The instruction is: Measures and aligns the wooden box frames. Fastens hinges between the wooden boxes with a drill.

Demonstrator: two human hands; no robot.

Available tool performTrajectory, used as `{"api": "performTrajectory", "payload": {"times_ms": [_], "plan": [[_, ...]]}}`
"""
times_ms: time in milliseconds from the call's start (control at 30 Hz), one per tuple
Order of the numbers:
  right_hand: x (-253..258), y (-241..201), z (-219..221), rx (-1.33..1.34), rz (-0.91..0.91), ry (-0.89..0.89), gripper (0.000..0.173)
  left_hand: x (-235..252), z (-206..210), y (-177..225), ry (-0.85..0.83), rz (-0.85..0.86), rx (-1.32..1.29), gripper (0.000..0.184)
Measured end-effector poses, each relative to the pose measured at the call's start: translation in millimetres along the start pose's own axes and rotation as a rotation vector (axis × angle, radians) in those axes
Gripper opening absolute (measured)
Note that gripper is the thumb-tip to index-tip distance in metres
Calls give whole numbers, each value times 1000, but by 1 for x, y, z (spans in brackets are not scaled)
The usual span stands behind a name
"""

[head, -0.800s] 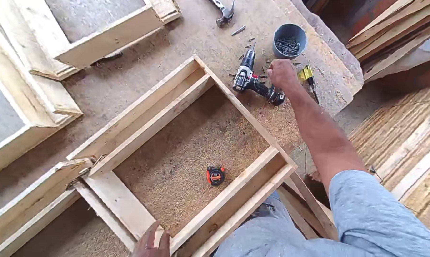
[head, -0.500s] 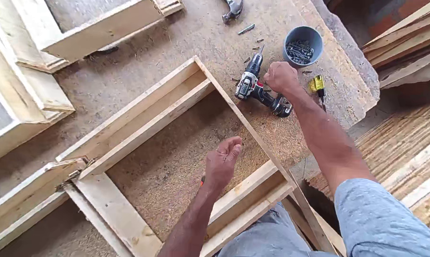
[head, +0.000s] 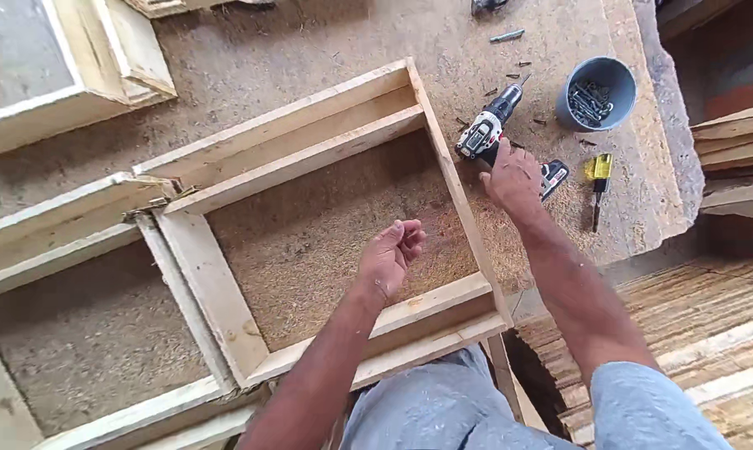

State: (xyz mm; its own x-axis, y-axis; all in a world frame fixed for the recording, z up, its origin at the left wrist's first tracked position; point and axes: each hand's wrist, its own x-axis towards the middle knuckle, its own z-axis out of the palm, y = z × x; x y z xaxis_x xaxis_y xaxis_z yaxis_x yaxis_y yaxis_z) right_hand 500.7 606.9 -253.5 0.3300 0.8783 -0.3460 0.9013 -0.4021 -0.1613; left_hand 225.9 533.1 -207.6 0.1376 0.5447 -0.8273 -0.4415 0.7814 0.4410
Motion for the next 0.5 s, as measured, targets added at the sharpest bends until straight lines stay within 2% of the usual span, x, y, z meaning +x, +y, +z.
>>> {"api": "performTrajectory", "payload": {"times_ms": [67, 133, 233, 300, 367, 400, 467, 500], "plan": [[19, -13, 9, -93, 67, -51, 79, -13, -31, 4, -4, 47, -53, 31], [27, -16, 8, -54, 94, -116, 76, -28, -59, 8, -17, 89, -127, 28], [-6, 3, -22, 51, 21, -61, 61, -50, -97, 14, 38, 127, -256, 23], [-69, 20, -52, 192, -162, 5, 51, -66, -125, 16, 46, 130, -327, 22], [-154, 40, -63, 448, -398, 46, 57, -84, -152, 10, 26, 126, -393, 22], [-204, 40, -66, 621, -468, -5, 55, -94, -162, 5, 7, 122, -405, 23], [-295, 21, -61, 811, -420, -160, 49, -109, -178, 1, -70, 126, -427, 24], [-332, 14, -45, 781, -346, -193, 43, -117, -185, -2, -101, 126, -441, 25]]}}
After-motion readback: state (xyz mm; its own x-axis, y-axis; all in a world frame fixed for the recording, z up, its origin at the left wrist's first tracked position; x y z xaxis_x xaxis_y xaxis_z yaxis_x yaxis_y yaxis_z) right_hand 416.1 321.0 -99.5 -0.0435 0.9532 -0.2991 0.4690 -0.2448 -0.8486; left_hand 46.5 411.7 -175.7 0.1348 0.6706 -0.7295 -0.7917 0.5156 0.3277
